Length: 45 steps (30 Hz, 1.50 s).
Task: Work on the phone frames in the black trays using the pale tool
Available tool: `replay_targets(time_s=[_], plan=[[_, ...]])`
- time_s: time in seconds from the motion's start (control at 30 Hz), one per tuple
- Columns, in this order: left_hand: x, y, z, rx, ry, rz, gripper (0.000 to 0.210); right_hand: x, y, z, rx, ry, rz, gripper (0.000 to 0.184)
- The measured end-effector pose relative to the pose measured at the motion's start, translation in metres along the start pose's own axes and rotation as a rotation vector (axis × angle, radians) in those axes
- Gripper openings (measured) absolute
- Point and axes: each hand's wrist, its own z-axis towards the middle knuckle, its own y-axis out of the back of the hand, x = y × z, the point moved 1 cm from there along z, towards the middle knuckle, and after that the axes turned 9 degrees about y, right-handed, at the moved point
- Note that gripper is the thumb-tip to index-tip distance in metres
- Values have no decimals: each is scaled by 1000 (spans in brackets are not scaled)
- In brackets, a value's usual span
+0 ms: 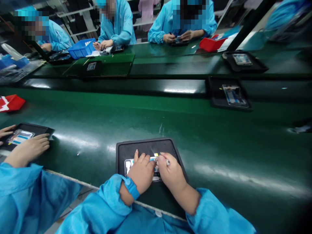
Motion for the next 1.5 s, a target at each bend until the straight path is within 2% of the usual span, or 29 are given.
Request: replay_targets(time_s=[0.13, 0.23, 0.3, 0.47, 0.57, 0.7, 0.83, 0.97, 1.1, 1.2, 1.33, 1.43, 1.5], plan=[[2, 0, -1, 26, -26, -36, 31, 8, -5, 5, 169, 164, -104, 39], [2, -1, -2, 17, -28, -40, 31, 8, -9, 6, 162, 154, -80, 39], [2, -2, -2, -1, -11, -38, 24, 5, -7, 5, 79, 34, -15, 37], [1, -2, 0, -70, 9, -32, 19, -2, 1, 7, -144, -484, 306, 42], [2, -2, 0, -79, 17, -58, 19, -1, 4, 8, -252, -586, 393, 48], [8, -1, -1, -67, 58, -164, 19, 0, 3, 7, -253, -592, 415, 52], [12, 0, 5, -14, 163, -259, 19, -2, 0, 7, -223, -598, 418, 53], [5, 3, 11, 13, 288, -290, 9, 1, 4, 7, -178, -609, 424, 59], [-1, 0, 13, 41, 322, -277, 10, 2, 10, 9, -132, -617, 363, 58], [-2, -6, 11, -2, 338, -293, 11, 1, 12, 10, -88, -612, 359, 55], [-2, -7, 9, -57, 333, -366, 14, 2, 12, 11, -99, -613, 402, 54], [13, 7, 6, -121, 347, -393, 18, 0, 17, 13, -119, -641, 420, 52], [32, 21, 2, -195, 452, -314, 21, -6, 25, 15, -181, -654, 417, 48]])
